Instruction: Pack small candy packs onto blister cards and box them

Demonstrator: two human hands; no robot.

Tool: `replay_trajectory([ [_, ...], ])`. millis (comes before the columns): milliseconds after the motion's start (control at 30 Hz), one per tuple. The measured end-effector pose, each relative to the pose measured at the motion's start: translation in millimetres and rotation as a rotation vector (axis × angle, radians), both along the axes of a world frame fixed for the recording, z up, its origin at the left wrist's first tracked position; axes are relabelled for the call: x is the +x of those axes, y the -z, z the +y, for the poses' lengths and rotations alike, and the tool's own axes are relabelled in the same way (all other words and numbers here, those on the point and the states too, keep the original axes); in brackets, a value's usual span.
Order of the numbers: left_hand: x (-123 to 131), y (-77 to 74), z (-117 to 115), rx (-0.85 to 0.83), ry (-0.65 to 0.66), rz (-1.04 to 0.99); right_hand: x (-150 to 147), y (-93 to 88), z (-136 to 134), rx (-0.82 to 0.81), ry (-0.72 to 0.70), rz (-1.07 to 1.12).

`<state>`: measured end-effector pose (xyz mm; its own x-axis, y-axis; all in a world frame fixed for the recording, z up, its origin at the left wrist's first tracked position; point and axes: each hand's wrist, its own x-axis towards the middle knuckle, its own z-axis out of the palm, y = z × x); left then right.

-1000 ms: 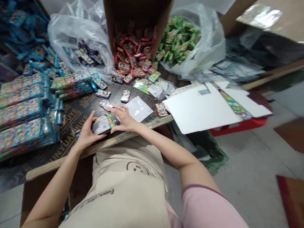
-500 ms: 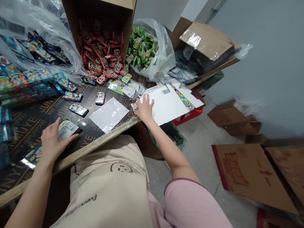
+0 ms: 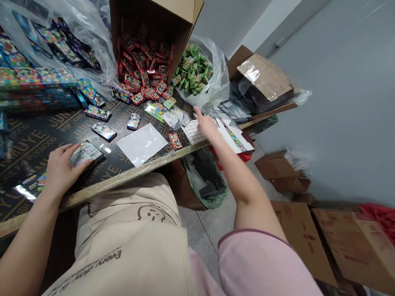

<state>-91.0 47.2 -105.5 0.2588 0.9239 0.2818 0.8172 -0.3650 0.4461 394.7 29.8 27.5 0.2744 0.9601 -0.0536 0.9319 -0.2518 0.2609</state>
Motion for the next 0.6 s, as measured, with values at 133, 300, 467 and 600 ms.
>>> replay_trajectory([
  [133, -1, 0.4, 0, 0.007, 0.008, -0.041, 30, -40.7, 9, -0.059, -0.15, -0.009],
  [300, -4, 0.2, -2, -0.021, 0.044, -0.038, 26, -35.3, 6, -0.089, -0.225, -0.026],
  [467, -3, 2.7, -3, -0.036, 0.047, 0.021, 3, -33.6, -4, 0.012, -0.33, -0.177],
  [600, -1, 3.2, -2, -0.015, 0.044, 0.065, -3, -30.2, -5, -0.284, -0.394, -0.133],
])
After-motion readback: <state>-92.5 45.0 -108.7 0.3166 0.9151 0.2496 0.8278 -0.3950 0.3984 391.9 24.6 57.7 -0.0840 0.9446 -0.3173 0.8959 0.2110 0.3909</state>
